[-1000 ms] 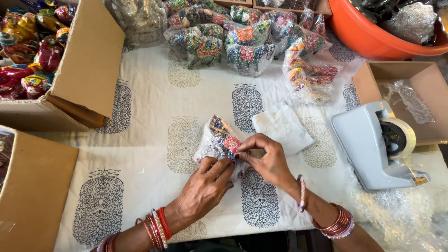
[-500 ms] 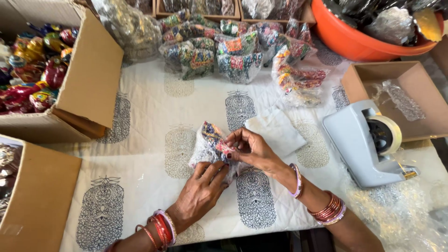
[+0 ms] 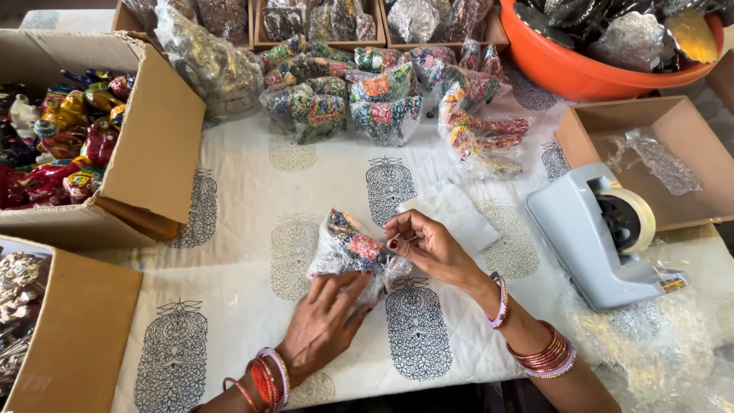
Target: Cleaning and sorting small hand-painted figurines and ornaments in a production or sorting area.
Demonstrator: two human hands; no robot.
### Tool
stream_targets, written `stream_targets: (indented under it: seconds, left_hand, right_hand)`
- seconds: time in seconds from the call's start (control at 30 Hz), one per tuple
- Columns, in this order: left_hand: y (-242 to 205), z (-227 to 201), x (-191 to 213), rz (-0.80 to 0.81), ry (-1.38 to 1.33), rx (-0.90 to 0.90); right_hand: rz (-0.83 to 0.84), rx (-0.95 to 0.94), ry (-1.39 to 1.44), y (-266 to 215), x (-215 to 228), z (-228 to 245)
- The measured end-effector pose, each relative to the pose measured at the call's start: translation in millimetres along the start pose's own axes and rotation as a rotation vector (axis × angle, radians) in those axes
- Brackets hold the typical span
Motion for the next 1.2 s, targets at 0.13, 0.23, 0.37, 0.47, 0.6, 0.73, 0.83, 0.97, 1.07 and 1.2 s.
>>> stream_targets:
  seconds: [0.13,0.23,0.37,0.47,0.6,0.73,0.83,0.97,1.07,1.2]
  left_hand:
    - [-3.9,9.6,6.2,-0.078,-0.068,0.149]
    - [1.2,20.4,18.6,-0.255,-0.097,0.259]
    - [3.2,47.8,17.7,-0.182,-0.325,0.589]
    - [5.1,55.7,20.2,-0.113,-0.491,0.683]
    - [3.3,58.9,12.5,0.098,-0.335,0.630]
    - [9.3,51.9,14.0,0.143,-0.175,0.565]
    - [17.9,47.4,20.7,0.151,-0.203,0.566]
    - [17.0,51.4,13.1,0.049,-0.713,0.678]
    - [13.1,52.8,9.7,0.009,-0.767,0.692]
    - [23.8,43.3,22.0,0.073,-0.812,0.811]
  right_hand:
    - [0.041,0.058,-0.120,-4.7,11.6,13.1]
    - [0.143,-0.030,-0.154,-11.5,13.0,31.5]
    - [0.304,-0.075,-0.376,-15.6,-2.7,48.5]
    - [0.295,0.035,-0.502,-14.3,-5.6,40.5]
    - [0.210,0.125,-0.580,-10.3,-9.2,24.3]
    - [0.154,0.141,-0.569,-14.1,-23.2,27.9]
    - [0.118,-0.028,-0.319,-13.3,-17.6,10.5]
    - [0.139,-0.097,-0.032,-9.7,-1.5,-4.9]
    - [0.163,-0.113,-0.033,-7.9,2.7,-1.1]
    - [0.165,-0.132,-0.014,-7.9,11.7,-7.2]
Point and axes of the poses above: each hand's wrist, its own y-axis towards the middle knuckle, its own x-axis out of the back of the hand, z = x × y, the point moved 3 cm from there along y, towards the middle knuckle, and after that the axes turned 13 degrees about y, right-handed, at the moved point
